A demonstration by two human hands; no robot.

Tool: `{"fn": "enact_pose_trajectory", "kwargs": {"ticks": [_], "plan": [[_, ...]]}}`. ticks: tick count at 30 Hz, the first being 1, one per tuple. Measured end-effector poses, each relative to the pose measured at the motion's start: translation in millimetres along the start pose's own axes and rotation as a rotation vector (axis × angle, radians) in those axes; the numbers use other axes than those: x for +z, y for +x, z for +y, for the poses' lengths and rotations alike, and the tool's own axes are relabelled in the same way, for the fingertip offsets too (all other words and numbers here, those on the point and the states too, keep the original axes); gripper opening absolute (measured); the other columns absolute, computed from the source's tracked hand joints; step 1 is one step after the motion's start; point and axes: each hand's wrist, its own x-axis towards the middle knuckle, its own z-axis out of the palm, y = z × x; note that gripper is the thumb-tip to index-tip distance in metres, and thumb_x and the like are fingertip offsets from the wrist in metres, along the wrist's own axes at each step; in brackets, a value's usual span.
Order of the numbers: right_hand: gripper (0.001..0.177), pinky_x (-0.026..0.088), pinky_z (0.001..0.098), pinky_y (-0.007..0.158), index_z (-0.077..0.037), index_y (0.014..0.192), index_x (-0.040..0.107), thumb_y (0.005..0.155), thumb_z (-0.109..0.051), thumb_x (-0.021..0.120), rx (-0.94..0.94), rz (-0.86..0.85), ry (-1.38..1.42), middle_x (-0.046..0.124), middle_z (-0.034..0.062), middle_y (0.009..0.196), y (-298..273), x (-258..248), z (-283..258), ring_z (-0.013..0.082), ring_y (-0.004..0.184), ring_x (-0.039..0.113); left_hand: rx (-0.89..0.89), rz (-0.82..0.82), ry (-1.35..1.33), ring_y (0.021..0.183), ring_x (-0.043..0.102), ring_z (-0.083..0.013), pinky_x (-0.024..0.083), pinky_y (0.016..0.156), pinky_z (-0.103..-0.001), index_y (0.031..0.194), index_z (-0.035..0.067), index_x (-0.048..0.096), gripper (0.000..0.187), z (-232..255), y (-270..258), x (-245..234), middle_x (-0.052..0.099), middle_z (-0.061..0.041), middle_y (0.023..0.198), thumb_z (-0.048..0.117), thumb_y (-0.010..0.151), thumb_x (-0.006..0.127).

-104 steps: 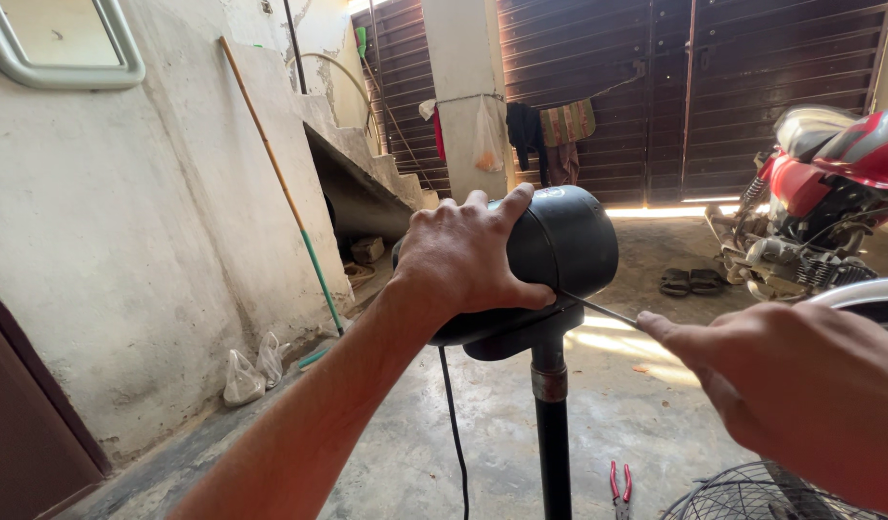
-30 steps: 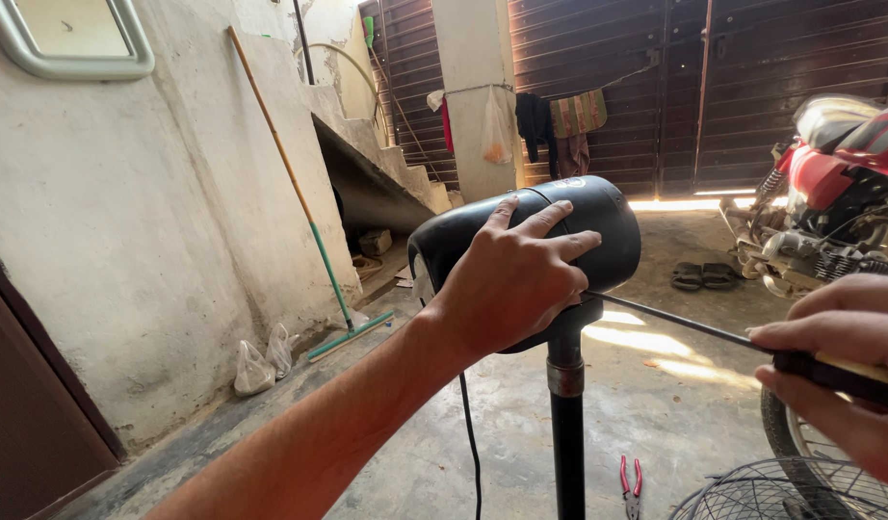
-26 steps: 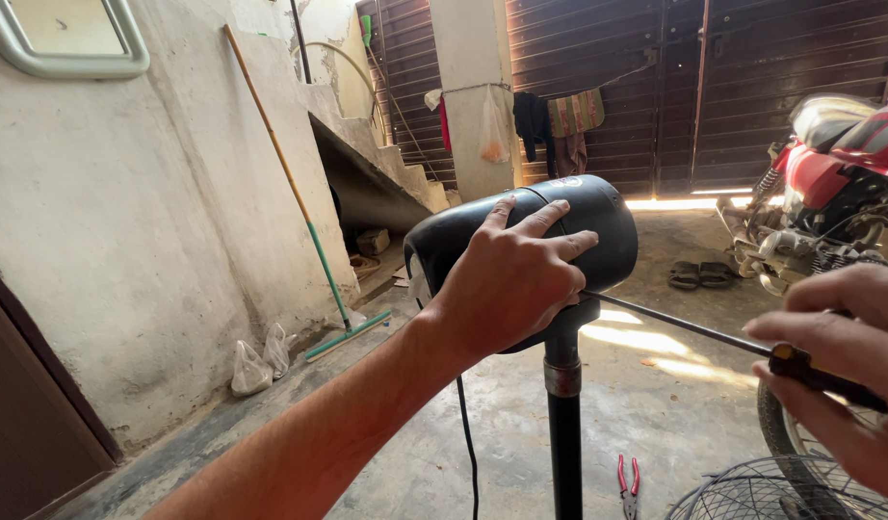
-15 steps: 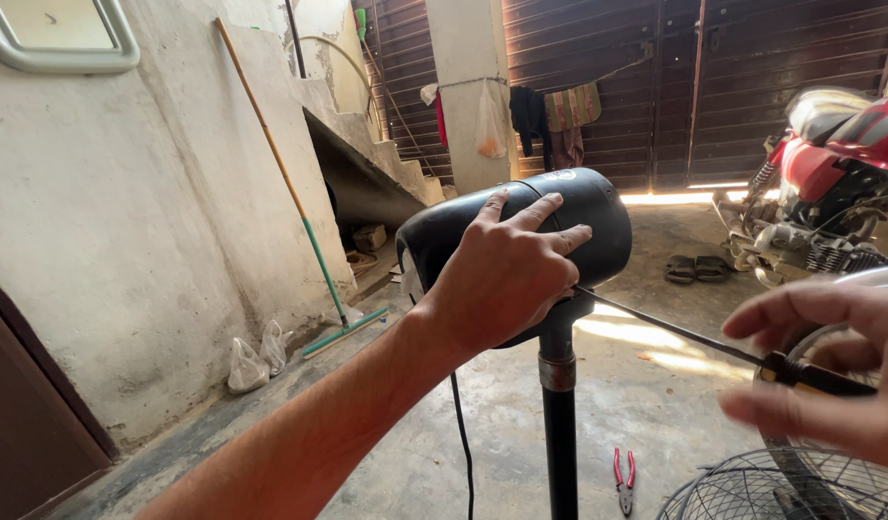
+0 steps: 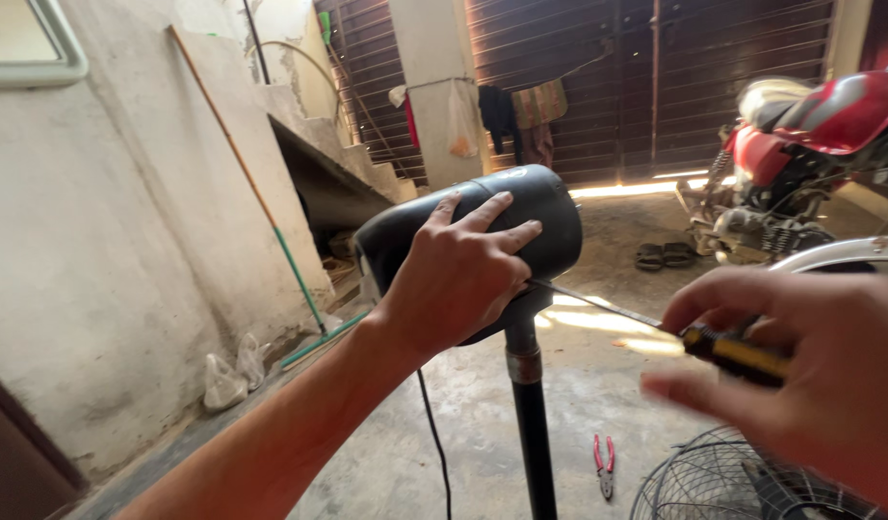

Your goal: The person uses a screwdriver to loosen and remove screws from the motor housing of a standing electric fan. They detach the housing from the stand and hold it in their hands.

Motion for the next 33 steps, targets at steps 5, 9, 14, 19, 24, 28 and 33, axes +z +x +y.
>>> {"fn": "enact_pose_trajectory", "kwargs": {"ticks": [5, 9, 14, 19, 24, 28, 33], "plan": [[0.036, 0.063, 0.0282, 0.062, -0.021, 0.111, 0.076, 0.077, -0.030, 0.077, -0.205, -0.035, -0.441, 0.073, 0.0000, 0.110, -11, -6, -8, 0.0151, 0.075, 0.077, -0.006, -0.002, -0.011, 0.130, 0.059, -0.0354, 0.043, 0.105, -0.068, 0.069, 0.022, 0.082, 0.012, 1, 1, -1, 0.072, -0.004, 0.129, 0.026, 0.080, 0.081], [0.035, 0.061, 0.0326, 0.062, -0.013, 0.111, 0.072, 0.078, -0.023, 0.072, -0.531, 0.045, -0.552, 0.074, 0.0092, 0.106, -8, -19, -20, 0.0221, 0.082, 0.077, -0.014, 0.010, -0.035, 0.131, 0.058, -0.0349, 0.041, 0.106, -0.069, 0.073, 0.023, 0.083, 0.009, 0, 1, 1, 0.072, -0.004, 0.128, 0.028, 0.080, 0.081], [0.030, 0.060, 0.0266, 0.065, -0.030, 0.118, 0.073, 0.092, -0.045, 0.069, 0.481, -0.327, -0.373, 0.080, -0.0041, 0.078, 12, -32, -56, 0.0122, 0.072, 0.078, -0.029, 0.007, -0.017, 0.132, 0.058, -0.0341, 0.041, 0.107, -0.069, 0.071, 0.023, 0.083, 0.010, 2, 0, 4, 0.072, -0.003, 0.128, 0.027, 0.081, 0.082], [0.025, 0.060, 0.0306, 0.054, -0.013, 0.113, 0.068, 0.095, -0.030, 0.073, 0.513, -0.414, -0.066, 0.071, 0.0075, 0.079, 29, -40, -51, 0.0241, 0.064, 0.070, -0.051, 0.020, -0.039, 0.132, 0.057, -0.0344, 0.040, 0.107, -0.069, 0.072, 0.022, 0.082, 0.008, 3, 0, 3, 0.072, -0.003, 0.128, 0.027, 0.079, 0.082], [0.035, 0.064, 0.0243, 0.062, -0.022, 0.114, 0.065, 0.090, -0.048, 0.063, 0.297, -0.453, -0.510, 0.069, -0.0023, 0.086, 15, -27, -27, 0.0124, 0.070, 0.076, -0.061, 0.014, -0.033, 0.132, 0.057, -0.0347, 0.041, 0.105, -0.070, 0.069, 0.020, 0.081, 0.013, 4, 2, 4, 0.072, -0.004, 0.128, 0.026, 0.080, 0.082], [0.035, 0.062, 0.0309, 0.067, -0.018, 0.117, 0.068, 0.088, -0.037, 0.062, -0.419, -0.114, -0.616, 0.077, 0.0093, 0.096, 5, -33, -25, 0.0201, 0.084, 0.077, -0.054, 0.031, -0.029, 0.132, 0.058, -0.0347, 0.042, 0.105, -0.070, 0.068, 0.018, 0.080, 0.013, 3, 0, 6, 0.072, -0.005, 0.129, 0.024, 0.080, 0.082], [0.027, 0.062, 0.0218, 0.059, -0.027, 0.113, 0.080, 0.093, -0.037, 0.066, 0.427, -0.250, -0.288, 0.076, -0.0052, 0.067, 13, -22, -39, 0.0065, 0.063, 0.075, -0.056, 0.039, -0.066, 0.132, 0.059, -0.0344, 0.043, 0.109, -0.069, 0.076, 0.014, 0.079, 0.013, 0, 0, 8, 0.071, -0.006, 0.129, 0.025, 0.079, 0.083]]}}
